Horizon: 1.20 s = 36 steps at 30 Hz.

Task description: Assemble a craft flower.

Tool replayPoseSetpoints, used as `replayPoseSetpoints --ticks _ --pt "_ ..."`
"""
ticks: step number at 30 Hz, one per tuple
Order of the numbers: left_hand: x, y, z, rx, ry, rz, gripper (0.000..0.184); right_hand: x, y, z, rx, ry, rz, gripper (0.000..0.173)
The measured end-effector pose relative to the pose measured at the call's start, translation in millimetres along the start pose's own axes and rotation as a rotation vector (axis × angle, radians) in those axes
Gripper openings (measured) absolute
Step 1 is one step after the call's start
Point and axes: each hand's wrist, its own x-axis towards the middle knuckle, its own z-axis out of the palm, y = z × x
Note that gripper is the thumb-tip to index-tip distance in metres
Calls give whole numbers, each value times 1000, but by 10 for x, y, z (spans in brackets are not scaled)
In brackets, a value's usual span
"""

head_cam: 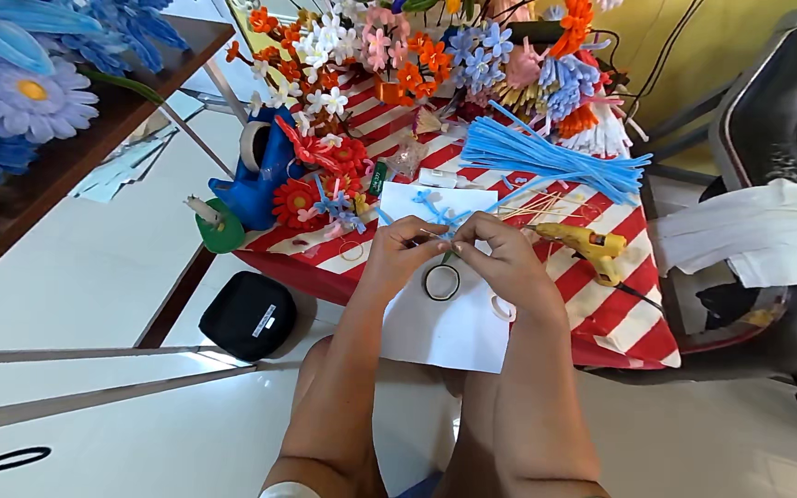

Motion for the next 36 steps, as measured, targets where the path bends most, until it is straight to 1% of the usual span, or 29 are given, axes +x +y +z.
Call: replayPoseSetpoints --ticks 1,2,5,10,12,14,16,19,21,23,26,31,36 --pt "-3 -3 26 -79 9 2 12 6 -6 23 6 -6 2 7" --pt "-2 -7 42 -138 12 5 11 12 -9 42 10 -12 4 8" --pt "10 -34 65 -214 14 20 14 21 -17 73 26 -26 13 9" --pt "29 -38 58 -214 39 54 17 17 9 48 16 -67 13 9" --pt "34 -29 35 -216 59 38 18 6 19 30 -4 -73 23 9" --pt "33 8 7 -174 59 -8 18 -2 10 10 -64 -65 70 10" --pt "30 45 -33 -119 -7 -73 17 -6 -14 -6 -114 -23 119 12" --pt "23 60 -71 -87 -177 -131 16 -13 -4 -37 -36 28 48 11" --pt "13 54 -69 -114 -277 -124 17 -23 2 -47 84 -6 -3 9" --pt "1 37 -54 -155 -334 -127 17 -29 0 -48 171 -65 -27 10" --pt "-6 25 -55 -186 -370 -149 14 -24 19 -31 219 -110 -38 12" --pt "2 31 -74 -156 -390 -168 14 -12 37 -23 217 -122 -31 5" --pt "15 14 -65 -106 -395 -132 11 -2 23 3 217 -120 5 5"
